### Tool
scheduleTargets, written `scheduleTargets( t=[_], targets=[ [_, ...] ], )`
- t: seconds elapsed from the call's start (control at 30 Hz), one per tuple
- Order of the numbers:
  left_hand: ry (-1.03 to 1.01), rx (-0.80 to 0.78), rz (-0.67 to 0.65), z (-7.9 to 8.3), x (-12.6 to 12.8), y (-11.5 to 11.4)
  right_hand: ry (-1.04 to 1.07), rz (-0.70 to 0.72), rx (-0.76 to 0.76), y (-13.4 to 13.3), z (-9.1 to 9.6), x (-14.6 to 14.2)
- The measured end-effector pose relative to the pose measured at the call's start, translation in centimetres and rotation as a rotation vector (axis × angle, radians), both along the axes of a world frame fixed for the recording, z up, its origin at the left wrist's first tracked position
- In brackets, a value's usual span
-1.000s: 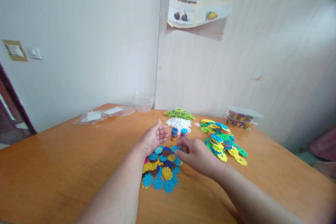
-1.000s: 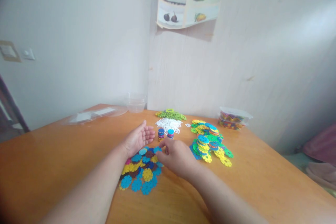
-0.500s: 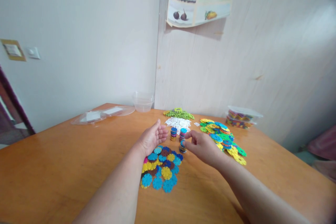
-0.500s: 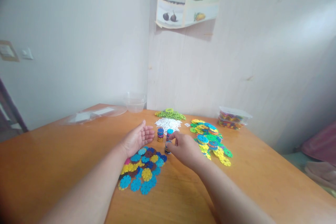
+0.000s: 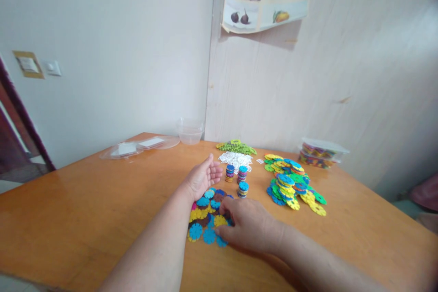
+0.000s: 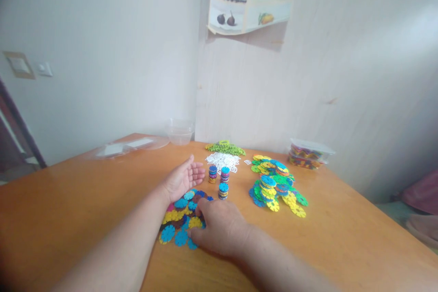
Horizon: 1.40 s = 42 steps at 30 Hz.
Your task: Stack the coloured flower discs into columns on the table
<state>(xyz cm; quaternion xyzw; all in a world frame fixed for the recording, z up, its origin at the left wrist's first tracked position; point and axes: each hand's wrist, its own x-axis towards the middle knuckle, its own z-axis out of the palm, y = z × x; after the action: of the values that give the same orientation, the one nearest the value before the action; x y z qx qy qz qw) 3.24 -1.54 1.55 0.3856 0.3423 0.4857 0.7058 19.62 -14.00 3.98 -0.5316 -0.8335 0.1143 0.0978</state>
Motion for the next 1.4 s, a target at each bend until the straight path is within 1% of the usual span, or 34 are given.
scheduleTargets(
  t=[0.17,0.43,0.57,0.67,0.8,0.93,1.0,1.1,1.27,1.33,1.4],
  targets=[
    [0.002,-0.012,0.007,0.3,0.1,-0.2,0.009,-0.004,-0.034,0.2,-0.6,-0.2],
    [0.01,-0.019,0.014,0.5,0.2,-0.4,0.022,-0.01,-0.034,0.4,-0.8,-0.7],
    [0.026,-0.022,0.007,0.5,0.2,-0.3,0.065,-0.027,-0.034,0.6,-1.1,-0.9],
    [0.029,-0.013,0.008,0.4,0.2,-0.2,0.12,-0.039,-0.048,0.9,-1.0,-0.7],
    [0.038,-0.026,0.029,0.5,0.4,-0.3,0.227,-0.099,-0.024,1.6,0.3,0.5],
    [0.035,-0.025,0.026,0.8,0.5,-0.6,0.335,-0.21,0.037,3.1,1.8,3.0],
    [0.032,-0.023,0.022,0.9,0.4,-0.7,0.358,-0.254,0.054,3.7,2.2,4.1],
    [0.034,-0.022,0.018,1.0,0.4,-0.7,0.346,-0.271,0.038,4.1,2.1,5.0],
    [0.038,-0.017,0.021,1.0,0.3,-0.7,0.303,-0.212,0.032,3.9,1.6,4.7],
    [0.045,-0.011,0.022,1.0,0.3,-0.6,0.295,-0.247,0.06,4.0,1.6,4.9],
    [0.053,0.004,0.023,1.1,0.4,-0.6,0.281,-0.311,0.105,4.4,1.7,5.5]
  ],
)
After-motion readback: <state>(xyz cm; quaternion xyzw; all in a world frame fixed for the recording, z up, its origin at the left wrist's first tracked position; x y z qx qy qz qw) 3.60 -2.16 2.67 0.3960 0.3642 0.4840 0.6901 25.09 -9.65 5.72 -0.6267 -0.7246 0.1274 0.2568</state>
